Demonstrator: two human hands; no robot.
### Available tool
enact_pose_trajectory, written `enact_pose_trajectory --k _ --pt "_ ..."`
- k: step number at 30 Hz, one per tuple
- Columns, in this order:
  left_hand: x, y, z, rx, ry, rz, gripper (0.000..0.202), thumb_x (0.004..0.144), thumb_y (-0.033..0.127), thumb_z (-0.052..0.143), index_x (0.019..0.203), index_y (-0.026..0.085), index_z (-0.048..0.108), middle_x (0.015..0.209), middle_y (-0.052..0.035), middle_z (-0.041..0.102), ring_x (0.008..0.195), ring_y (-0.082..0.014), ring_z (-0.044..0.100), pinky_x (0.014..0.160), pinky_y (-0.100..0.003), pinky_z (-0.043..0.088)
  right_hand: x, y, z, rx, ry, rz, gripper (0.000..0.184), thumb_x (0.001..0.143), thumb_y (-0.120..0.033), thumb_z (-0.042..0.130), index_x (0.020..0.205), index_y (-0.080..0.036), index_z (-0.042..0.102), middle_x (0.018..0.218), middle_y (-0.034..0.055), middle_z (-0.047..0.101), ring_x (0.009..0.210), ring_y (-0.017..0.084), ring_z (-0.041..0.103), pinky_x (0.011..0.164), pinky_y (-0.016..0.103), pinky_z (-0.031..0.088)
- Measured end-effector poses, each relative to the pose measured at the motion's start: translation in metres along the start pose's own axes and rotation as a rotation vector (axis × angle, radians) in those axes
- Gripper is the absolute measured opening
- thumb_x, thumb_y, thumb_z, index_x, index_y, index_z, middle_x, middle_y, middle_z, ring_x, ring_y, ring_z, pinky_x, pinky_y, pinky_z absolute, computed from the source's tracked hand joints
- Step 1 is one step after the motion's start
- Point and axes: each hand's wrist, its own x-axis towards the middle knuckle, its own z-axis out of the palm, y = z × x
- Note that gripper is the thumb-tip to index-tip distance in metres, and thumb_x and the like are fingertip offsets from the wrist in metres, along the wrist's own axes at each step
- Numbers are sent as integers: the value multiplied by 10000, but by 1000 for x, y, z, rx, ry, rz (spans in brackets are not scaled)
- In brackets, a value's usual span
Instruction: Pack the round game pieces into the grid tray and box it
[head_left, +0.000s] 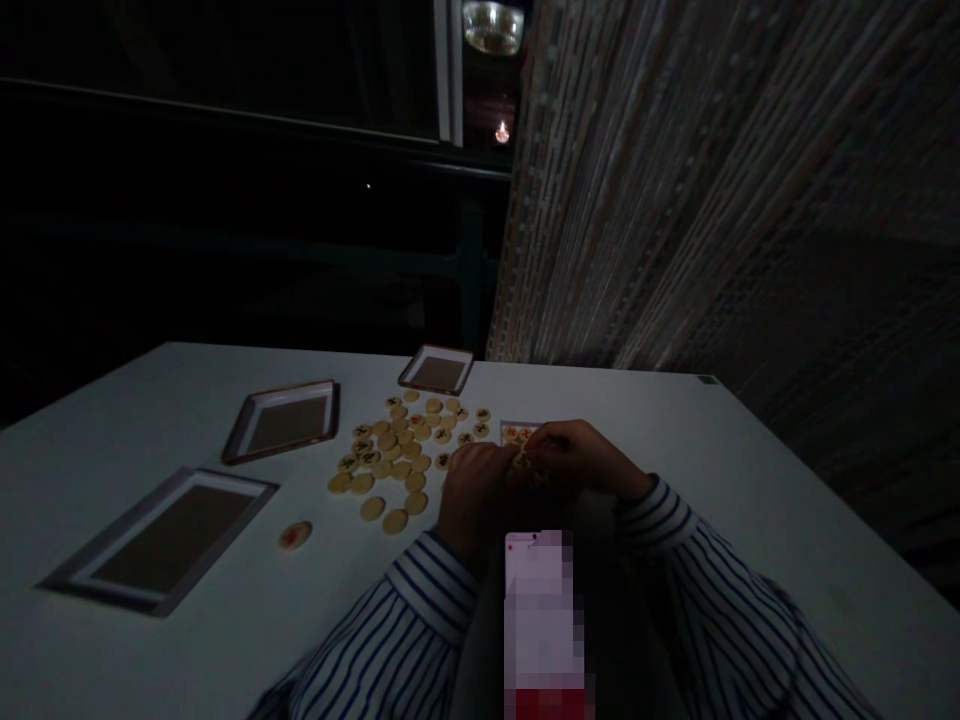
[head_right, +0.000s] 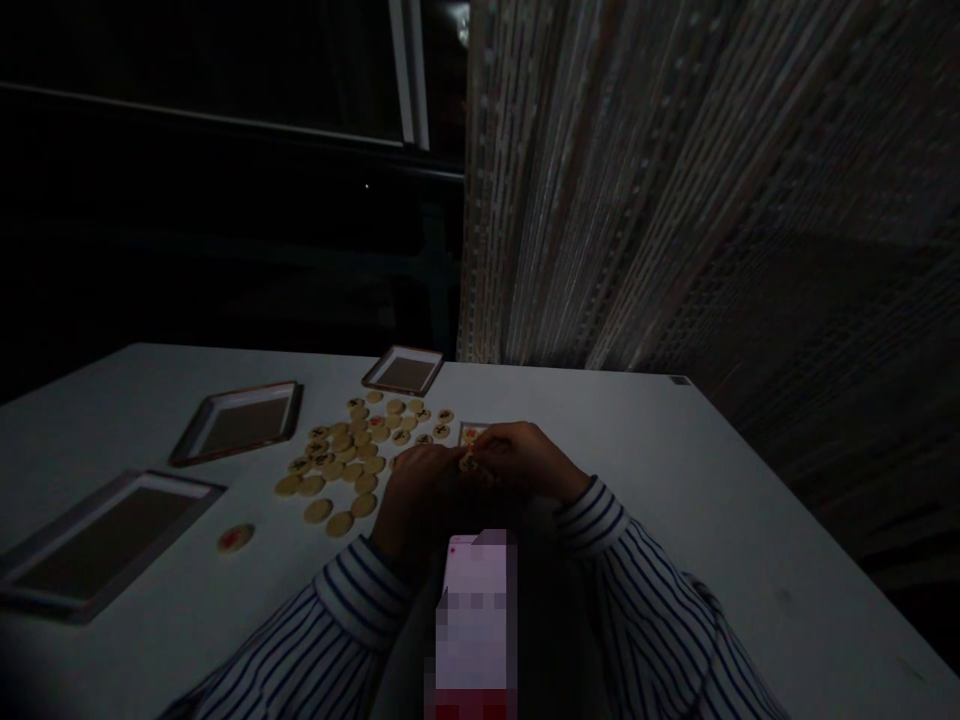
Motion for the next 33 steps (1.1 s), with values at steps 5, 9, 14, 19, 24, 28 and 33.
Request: enact_pose_trajectory --k 5,9,14,19,24,28,33 --pt "0 0 -2 -155 -51 -49 236 861 269 432 1006 187 599 842 -49 661 818 -172 584 734 -326 446 1 2 -2 5 -1 -6 129 735 -229 571 803 -148 644 763 35 675 702 143 614 620 253 489" --pt "1 2 -5 -365 -28 -158 247 863 256 420 989 187 622 898 -48 675 853 -159 602 753 -307 474 2 3 -1 -31 23 -49 136 759 -239 551 807 -159 650 785 28 678 724 141 612 660 268 489" --pt "4 5 -5 -619 7 -435 242 801 337 518 931 197 666 900 -42 695 827 -171 634 740 -306 507 2 3 2 -65 45 -126 179 800 -283 530 865 -175 656 849 26 685 782 142 621 711 263 483" --pt "7 10 -8 -727 66 -566 227 769 317 548 881 179 688 846 -36 710 768 -170 647 710 -294 518 0 1 2 -254 65 -244 228 816 -297 530 992 -193 628 963 40 667 865 145 606 765 262 465" --pt "7 10 -7 -682 97 -598 237 762 321 553 877 169 693 841 -43 711 765 -172 646 714 -296 513 -2 -3 3 -533 45 -366 319 800 -326 561 1073 -164 580 1008 87 642 908 185 571 787 315 437" --pt "5 8 -5 -623 58 -561 247 780 337 525 882 187 693 816 -37 711 754 -171 643 694 -299 510 -3 -6 4 -654 44 -360 287 814 -341 539 1054 -191 585 986 81 646 885 192 571 754 324 422" --pt "3 5 -5 -489 88 -447 238 798 322 505 903 194 676 852 -40 698 800 -171 627 737 -311 493 -3 -3 -2 -701 37 -356 303 809 -332 538 1068 -179 581 992 86 647 891 193 570 753 325 412"
